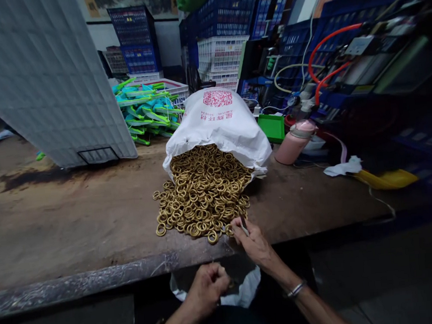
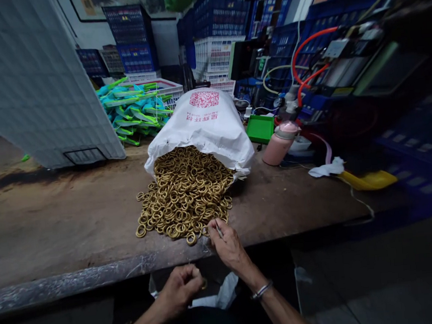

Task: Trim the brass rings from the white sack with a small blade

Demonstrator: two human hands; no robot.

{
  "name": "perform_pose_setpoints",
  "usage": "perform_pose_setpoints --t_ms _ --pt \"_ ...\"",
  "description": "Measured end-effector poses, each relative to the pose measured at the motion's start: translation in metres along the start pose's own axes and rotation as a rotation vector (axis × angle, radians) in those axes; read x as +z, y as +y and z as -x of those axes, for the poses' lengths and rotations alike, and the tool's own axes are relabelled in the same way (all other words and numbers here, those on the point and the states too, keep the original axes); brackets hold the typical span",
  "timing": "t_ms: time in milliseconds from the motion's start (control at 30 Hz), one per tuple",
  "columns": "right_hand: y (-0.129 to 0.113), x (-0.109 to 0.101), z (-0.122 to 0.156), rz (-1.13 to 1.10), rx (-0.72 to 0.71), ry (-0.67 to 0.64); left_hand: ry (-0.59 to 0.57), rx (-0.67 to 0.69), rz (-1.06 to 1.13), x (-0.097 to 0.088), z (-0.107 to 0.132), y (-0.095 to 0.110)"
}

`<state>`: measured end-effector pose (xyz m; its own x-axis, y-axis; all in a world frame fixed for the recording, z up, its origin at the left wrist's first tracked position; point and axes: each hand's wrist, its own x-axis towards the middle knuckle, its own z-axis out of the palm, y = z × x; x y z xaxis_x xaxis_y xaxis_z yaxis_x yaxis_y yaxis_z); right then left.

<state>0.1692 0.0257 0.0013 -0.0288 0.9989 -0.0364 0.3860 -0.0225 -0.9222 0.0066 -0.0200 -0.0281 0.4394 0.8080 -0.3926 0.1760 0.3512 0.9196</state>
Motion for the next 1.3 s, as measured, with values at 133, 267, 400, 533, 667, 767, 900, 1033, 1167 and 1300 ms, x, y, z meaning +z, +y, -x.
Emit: perform_pose_setpoints --t_ms 133,267,400,533,667,767,900,1033,1167,1300 --pt "0.005 0.002 0.004 -0.020 0.033 -0.035 0.137 0.015 -0.206 0.004 -0.001 -0.029" --pt "0.006 0.002 0.008 0.020 -0.003 -0.095 0.165 0.091 -0.177 0.005 0.002 -0.020" --pt "0.001 0.000 0.015 0.067 -0.065 -0.177 0.276 0.221 -0.080 0.008 0.007 0.008" --pt "-0.006 0.003 0.021 0.094 -0.104 -0.251 0.421 0.244 0.022 0.006 0.003 0.026" --pt "-0.006 0.010 0.023 0.004 -0.016 -0.257 0.366 0.332 -0.011 0.003 -0.003 0.031" --pt "-0.005 0.014 0.023 -0.067 0.081 -0.247 0.367 0.368 -0.042 0.003 -0.002 0.031" --pt "-0.007 0.017 0.022 -0.111 0.147 -0.207 0.400 0.367 -0.060 0.003 0.001 0.027" --pt "-0.010 0.019 0.020 -0.109 0.127 -0.198 0.410 0.311 -0.004 0.003 0.001 0.023" --pt "-0.012 0.020 0.019 -0.072 0.121 -0.195 0.373 0.122 0.159 0.004 0.002 0.025" --pt "-0.014 0.021 0.020 -0.054 0.122 -0.193 0.348 0.091 0.209 0.004 0.006 0.030"
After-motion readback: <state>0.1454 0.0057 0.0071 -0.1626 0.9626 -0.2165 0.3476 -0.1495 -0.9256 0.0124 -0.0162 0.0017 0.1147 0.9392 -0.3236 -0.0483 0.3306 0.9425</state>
